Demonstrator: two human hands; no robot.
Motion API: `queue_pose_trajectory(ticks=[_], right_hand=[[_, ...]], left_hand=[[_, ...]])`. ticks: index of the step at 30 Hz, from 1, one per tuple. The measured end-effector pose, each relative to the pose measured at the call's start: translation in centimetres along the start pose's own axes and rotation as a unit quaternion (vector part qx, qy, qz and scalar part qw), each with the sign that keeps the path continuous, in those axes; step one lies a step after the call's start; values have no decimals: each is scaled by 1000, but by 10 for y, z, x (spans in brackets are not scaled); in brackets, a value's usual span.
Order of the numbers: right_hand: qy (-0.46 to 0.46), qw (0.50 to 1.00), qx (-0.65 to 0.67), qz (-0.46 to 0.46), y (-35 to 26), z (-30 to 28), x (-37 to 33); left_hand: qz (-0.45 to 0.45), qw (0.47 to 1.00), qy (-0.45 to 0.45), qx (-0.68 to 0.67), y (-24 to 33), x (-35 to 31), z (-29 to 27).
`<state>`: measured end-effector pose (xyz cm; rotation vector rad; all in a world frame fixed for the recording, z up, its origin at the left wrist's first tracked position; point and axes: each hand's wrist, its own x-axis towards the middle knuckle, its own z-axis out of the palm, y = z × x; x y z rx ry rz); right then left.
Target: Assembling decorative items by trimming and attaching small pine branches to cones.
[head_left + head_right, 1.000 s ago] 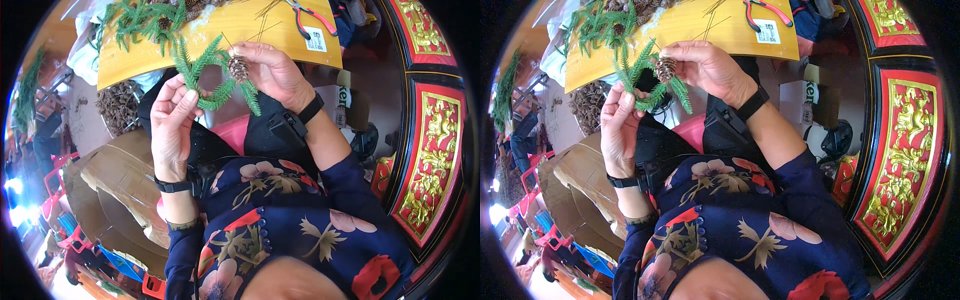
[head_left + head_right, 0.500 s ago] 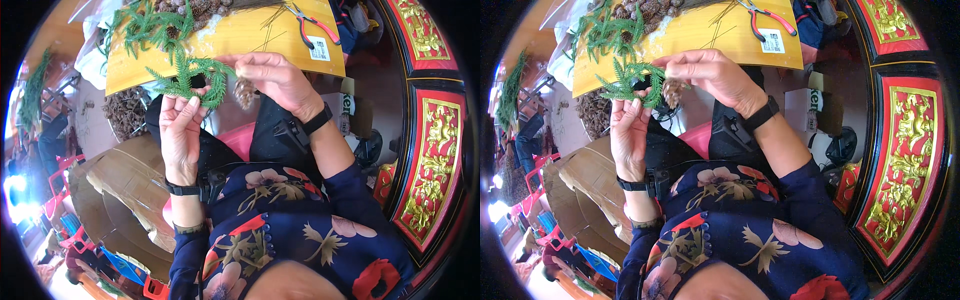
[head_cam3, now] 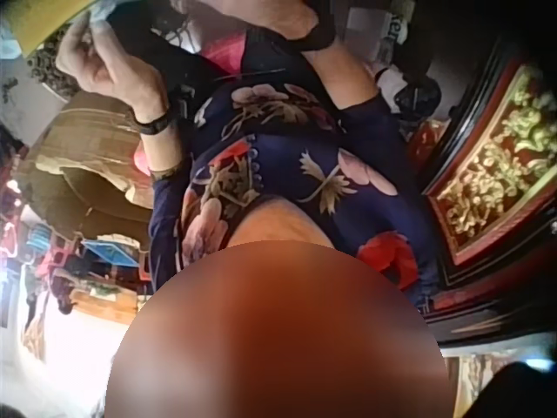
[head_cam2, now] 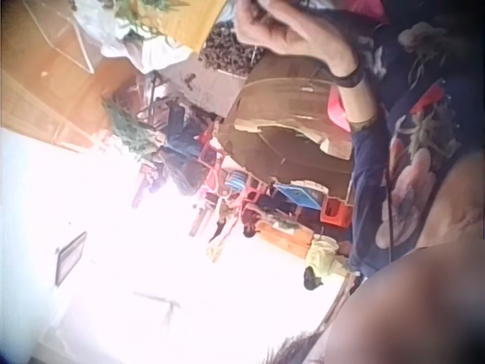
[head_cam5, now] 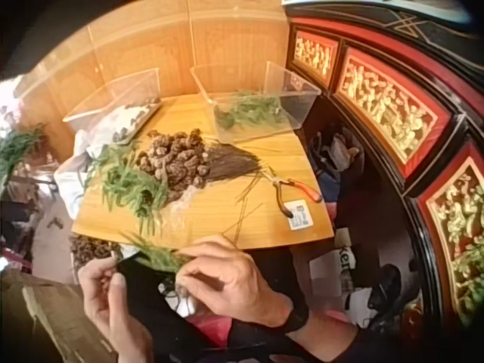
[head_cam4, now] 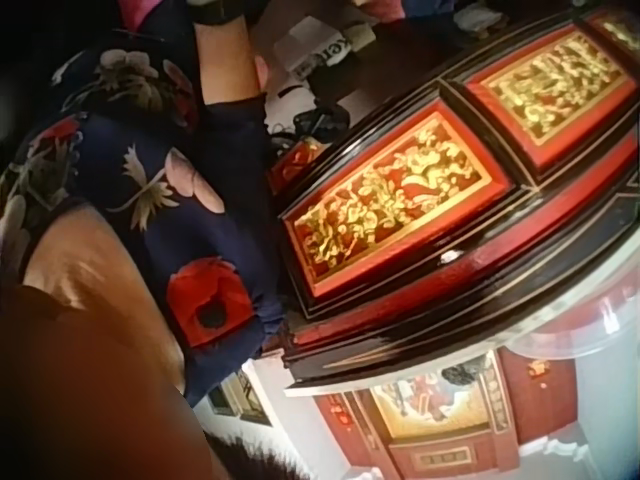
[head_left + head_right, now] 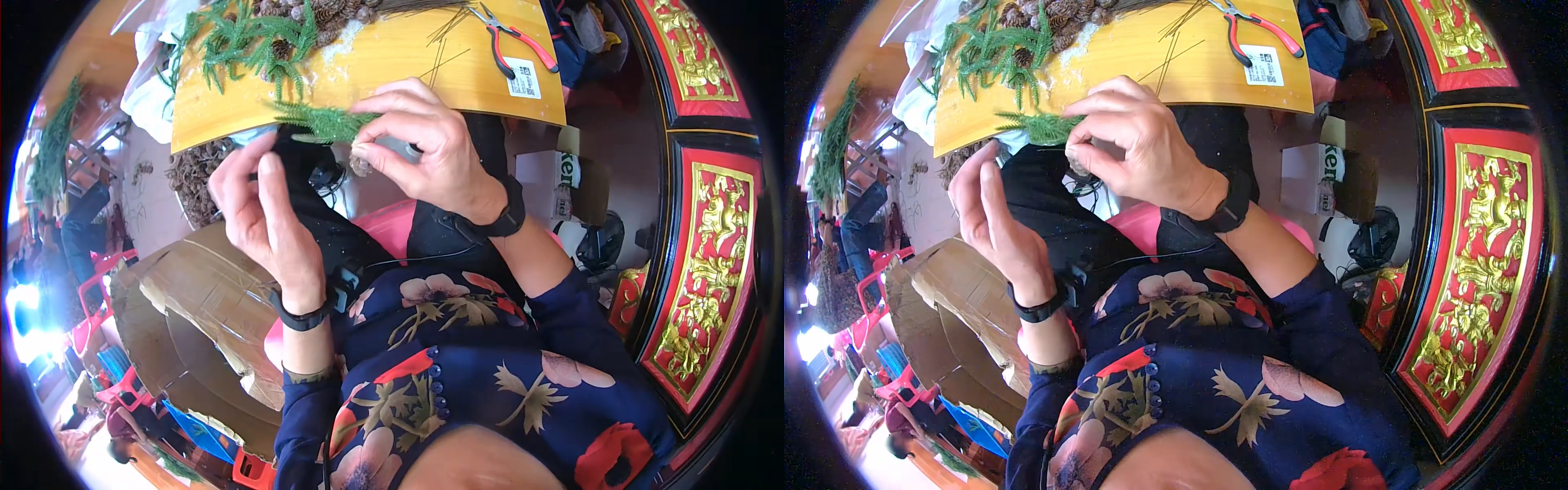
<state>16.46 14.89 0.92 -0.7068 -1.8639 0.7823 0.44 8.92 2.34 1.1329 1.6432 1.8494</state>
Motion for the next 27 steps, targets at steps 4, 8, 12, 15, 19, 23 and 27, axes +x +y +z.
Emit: queue_pose_trajectory(ticks=[4,8,12,15,19,23,27], right_hand=[[-3,985,-145,-93,-3,8,-4],[-26,954,-260,-146,-3,18,-12],[-65,962,-240,-116,-10,26,-16],[-78,984,-149,-51,-18,21,-10],[-43,999,2,9,-21,5,5],[-57,979,35,190,-27,4,13],[-53,984,-60,160,-19,8,10]], left_hand=[[-82,992,-94,33,2,10,0],[-188,973,-109,-79,-7,10,4],[-180,973,-94,-114,-11,11,5],[-163,977,-83,-112,-12,13,0],[-121,988,-96,-7,-8,15,-8],[-134,983,-122,-19,-2,10,-7],[-169,972,-141,-80,2,6,-4]])
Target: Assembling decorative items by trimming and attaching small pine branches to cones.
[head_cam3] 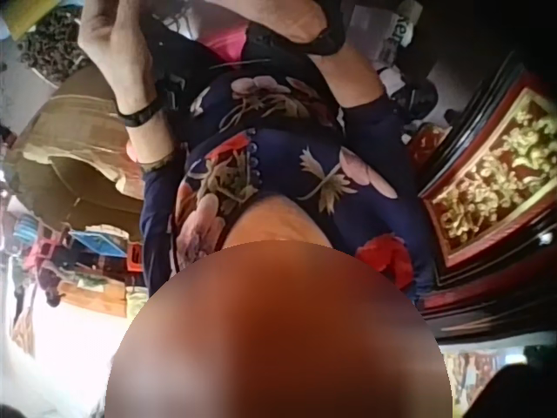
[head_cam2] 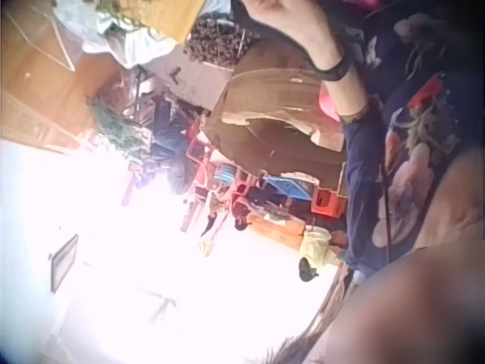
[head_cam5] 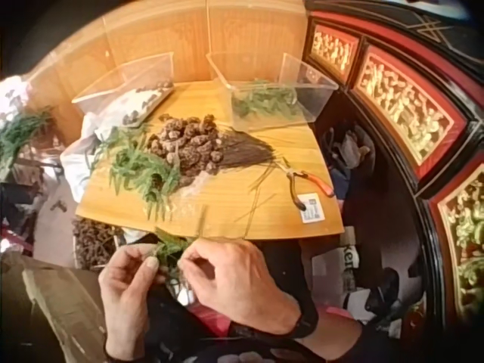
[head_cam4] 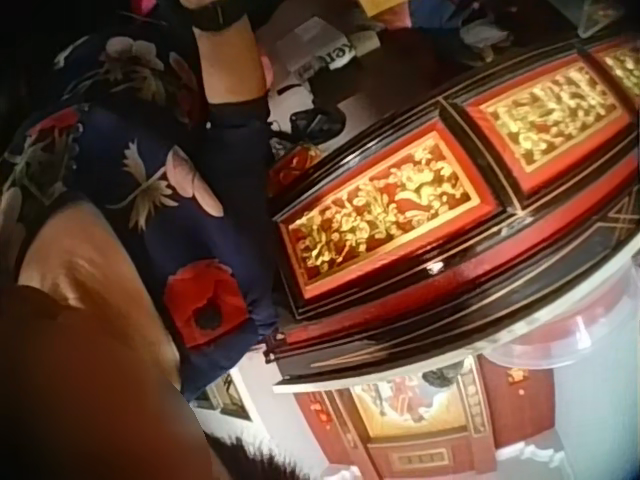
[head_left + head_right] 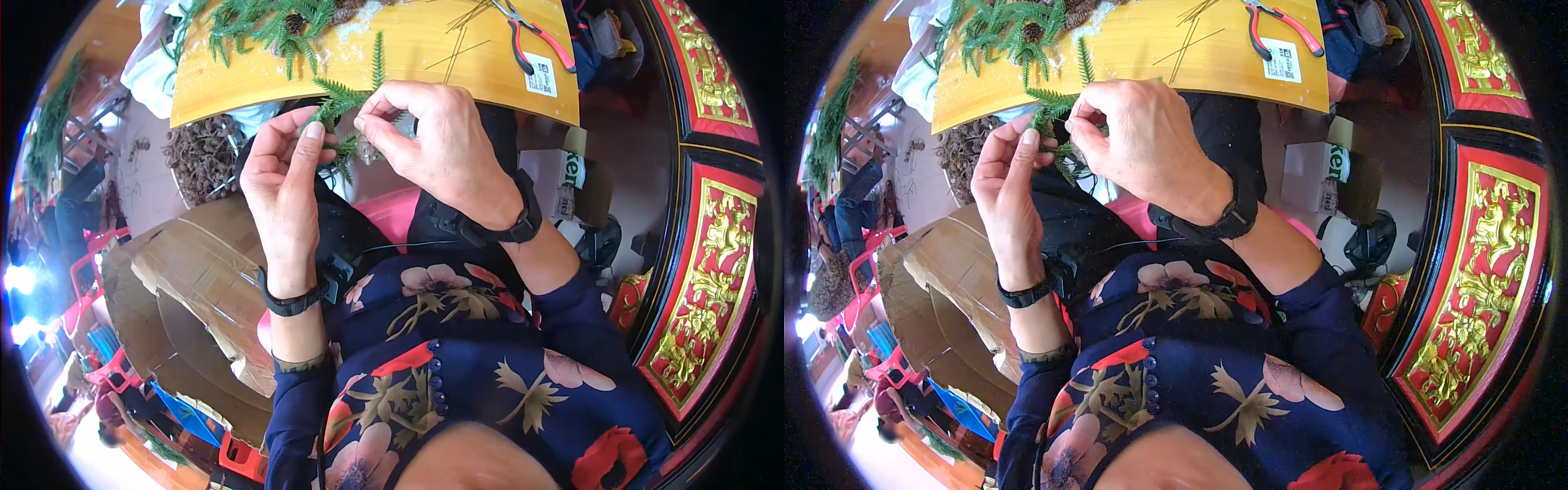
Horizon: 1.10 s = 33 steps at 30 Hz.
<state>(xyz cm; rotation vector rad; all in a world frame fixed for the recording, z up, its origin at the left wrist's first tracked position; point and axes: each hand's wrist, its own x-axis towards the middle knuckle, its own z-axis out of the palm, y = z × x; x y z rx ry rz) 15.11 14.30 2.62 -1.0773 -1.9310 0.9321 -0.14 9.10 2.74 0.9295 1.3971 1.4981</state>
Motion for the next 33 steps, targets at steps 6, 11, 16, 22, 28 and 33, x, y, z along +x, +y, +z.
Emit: queue_pose_trajectory(ticks=[6,11,16,22,28,33], right_hand=[[13,998,-55,-21,-4,1,0],[25,988,-131,-75,-7,1,-3],[15,1000,-3,-16,-12,10,-15],[80,993,39,-74,-6,20,-22],[96,984,-53,-140,-3,18,-22],[73,993,-3,-94,-6,18,-26]], left_hand=[[-47,998,-19,-39,2,-3,0],[-112,988,-36,-97,-8,-6,-1],[-150,968,-22,-202,-8,-6,-4],[-136,968,-26,-209,-6,-5,-3],[-111,982,-16,-153,-9,-10,3],[43,999,8,21,-11,-17,13]])
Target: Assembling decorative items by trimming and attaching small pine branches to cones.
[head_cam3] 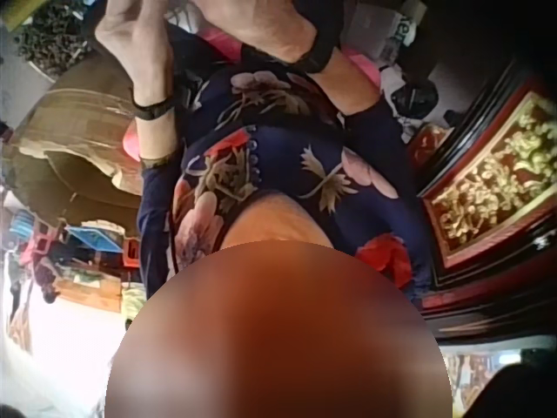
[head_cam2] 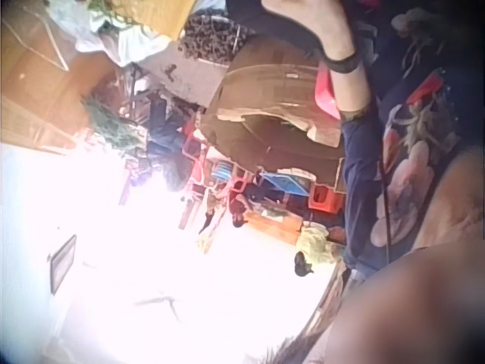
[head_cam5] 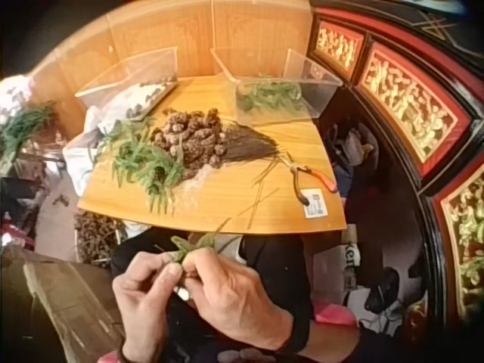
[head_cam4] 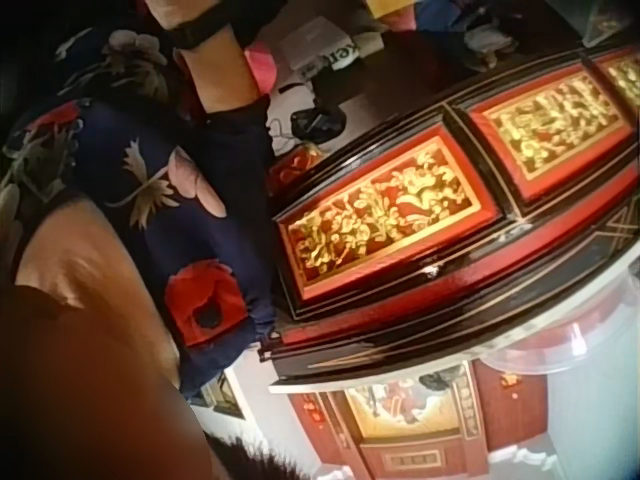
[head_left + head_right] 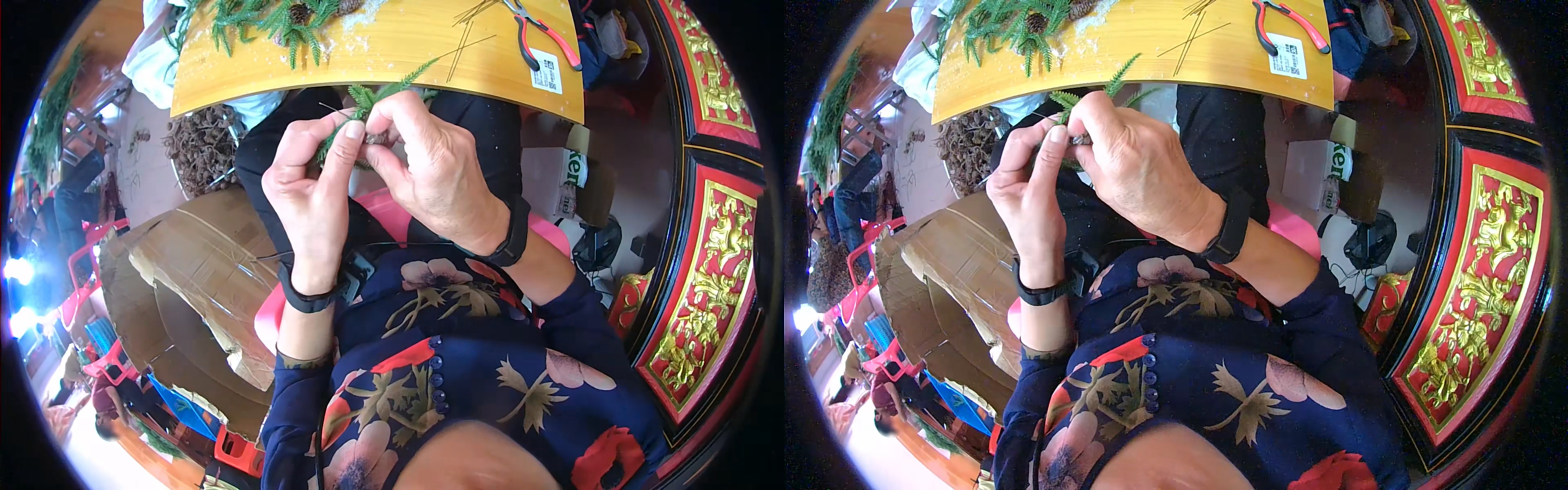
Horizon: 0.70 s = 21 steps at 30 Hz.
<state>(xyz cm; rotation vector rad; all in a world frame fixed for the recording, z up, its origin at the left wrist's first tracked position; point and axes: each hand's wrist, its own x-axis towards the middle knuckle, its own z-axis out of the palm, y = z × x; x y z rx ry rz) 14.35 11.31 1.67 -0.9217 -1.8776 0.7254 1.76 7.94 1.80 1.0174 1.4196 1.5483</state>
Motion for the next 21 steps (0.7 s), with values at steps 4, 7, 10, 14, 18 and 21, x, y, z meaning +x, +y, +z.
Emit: queue_pose_trajectory(ticks=[4,7,10,14,18,21], right_hand=[[-1,1000,23,11,0,1,-1],[4,1000,17,3,2,2,-1],[-16,1000,0,-6,1,2,-3],[-51,997,48,23,-2,-2,1],[-226,960,66,150,-12,-45,34],[-222,966,76,105,9,-42,49]], left_hand=[[125,976,17,178,2,-1,3],[206,934,12,292,6,-1,5],[215,920,38,326,5,-4,6],[256,909,48,326,-2,-5,4],[158,959,16,235,0,-5,-6],[107,983,-24,144,-2,-5,-7]])
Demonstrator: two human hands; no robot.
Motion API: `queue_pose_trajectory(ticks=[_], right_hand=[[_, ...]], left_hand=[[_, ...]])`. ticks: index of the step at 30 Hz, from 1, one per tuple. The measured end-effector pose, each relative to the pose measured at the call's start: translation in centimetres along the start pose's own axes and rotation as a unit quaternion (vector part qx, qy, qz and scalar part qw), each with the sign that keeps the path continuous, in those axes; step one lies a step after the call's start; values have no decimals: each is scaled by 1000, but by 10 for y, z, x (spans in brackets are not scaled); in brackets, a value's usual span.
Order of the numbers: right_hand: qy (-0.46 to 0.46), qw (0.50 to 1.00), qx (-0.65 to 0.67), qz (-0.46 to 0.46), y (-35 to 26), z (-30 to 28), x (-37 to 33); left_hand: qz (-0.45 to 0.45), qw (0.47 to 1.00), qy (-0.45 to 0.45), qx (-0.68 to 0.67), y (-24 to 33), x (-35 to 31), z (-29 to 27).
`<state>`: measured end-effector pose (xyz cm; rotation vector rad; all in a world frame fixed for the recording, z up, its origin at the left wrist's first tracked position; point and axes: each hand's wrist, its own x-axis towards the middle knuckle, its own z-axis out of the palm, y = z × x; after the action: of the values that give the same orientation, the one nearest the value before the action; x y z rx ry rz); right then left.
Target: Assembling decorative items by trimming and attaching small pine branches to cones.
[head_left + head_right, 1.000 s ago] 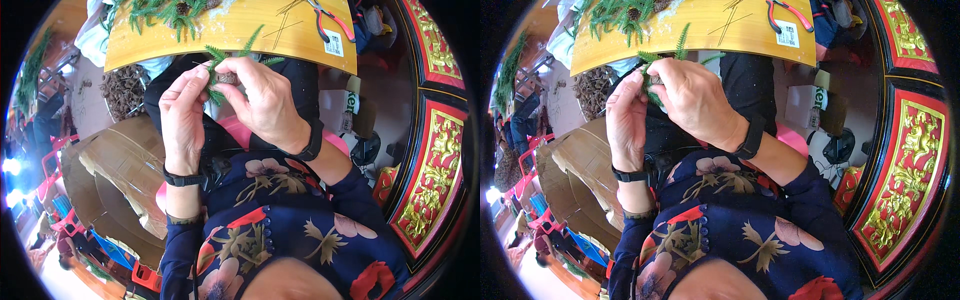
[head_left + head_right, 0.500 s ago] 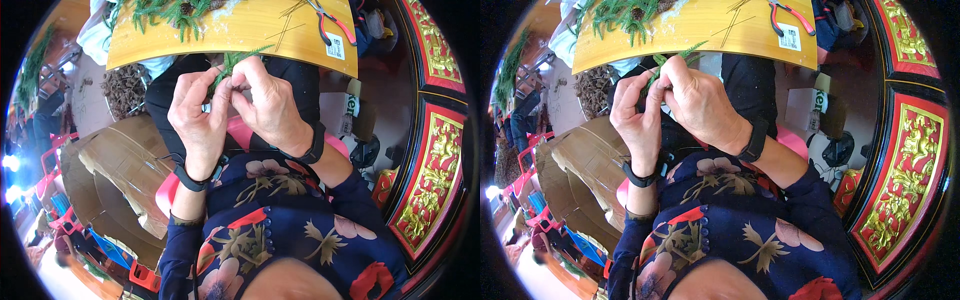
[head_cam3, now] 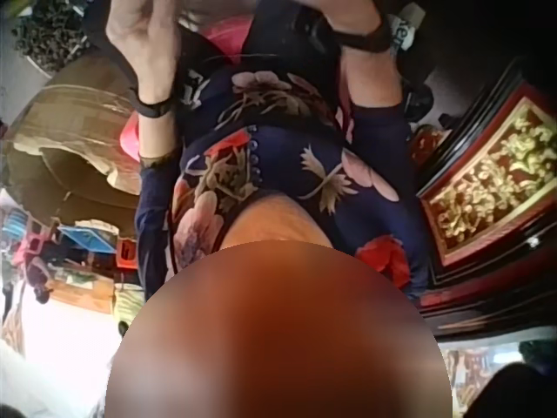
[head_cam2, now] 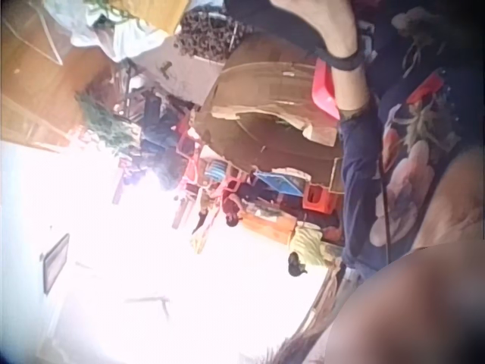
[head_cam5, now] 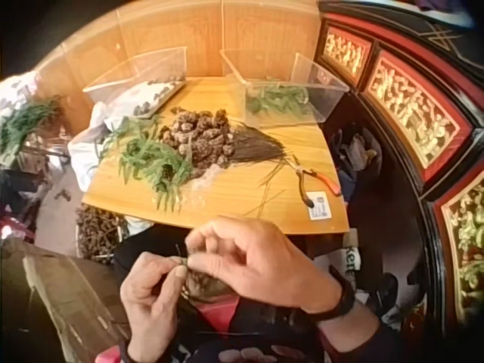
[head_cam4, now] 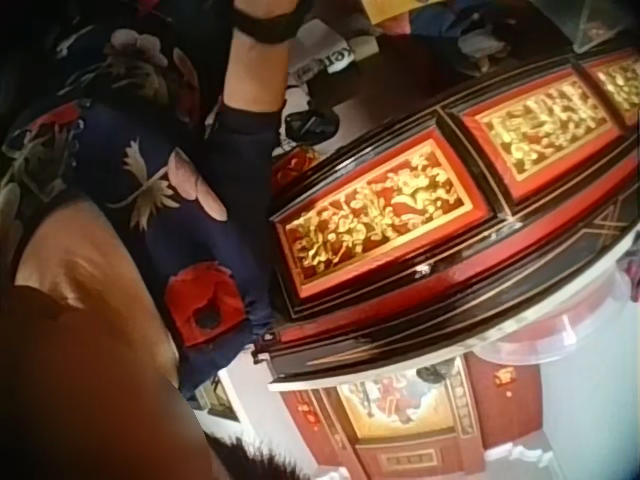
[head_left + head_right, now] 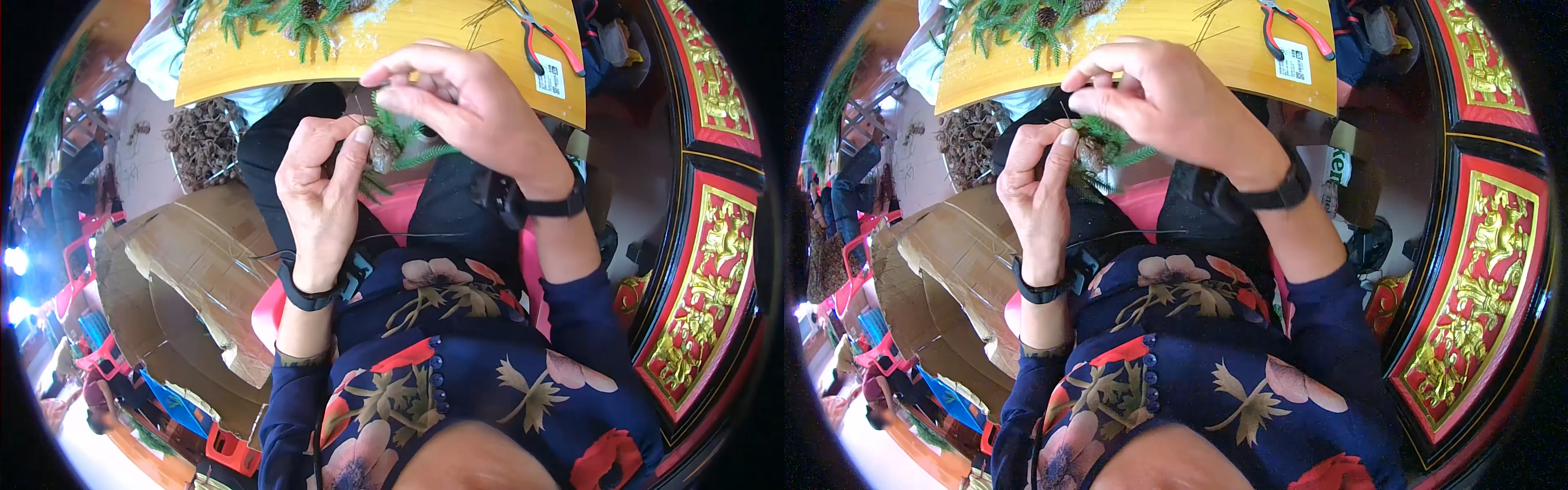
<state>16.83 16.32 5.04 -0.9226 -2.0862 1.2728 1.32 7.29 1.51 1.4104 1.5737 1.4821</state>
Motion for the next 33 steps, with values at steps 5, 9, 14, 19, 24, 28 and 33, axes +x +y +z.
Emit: queue_pose_trajectory(ticks=[5,9,14,19,24,28,33], right_hand=[[-118,985,121,-20,21,0,15],[-146,986,75,10,18,-5,15],[-117,973,82,-181,28,1,28],[-136,939,80,-306,20,1,33],[-168,946,53,-273,11,3,25],[-156,980,-6,-122,0,6,12],[-84,995,-43,-36,6,17,8]], left_hand=[[-73,990,-66,-101,3,2,-8],[-186,959,-89,-194,2,1,-11],[-286,895,-100,-328,-4,4,-21],[-328,836,-192,-395,-4,11,-35],[-380,795,-241,-407,-9,14,-39],[-311,880,-227,-279,-10,11,-36],[-121,981,-149,18,-9,0,-21]])
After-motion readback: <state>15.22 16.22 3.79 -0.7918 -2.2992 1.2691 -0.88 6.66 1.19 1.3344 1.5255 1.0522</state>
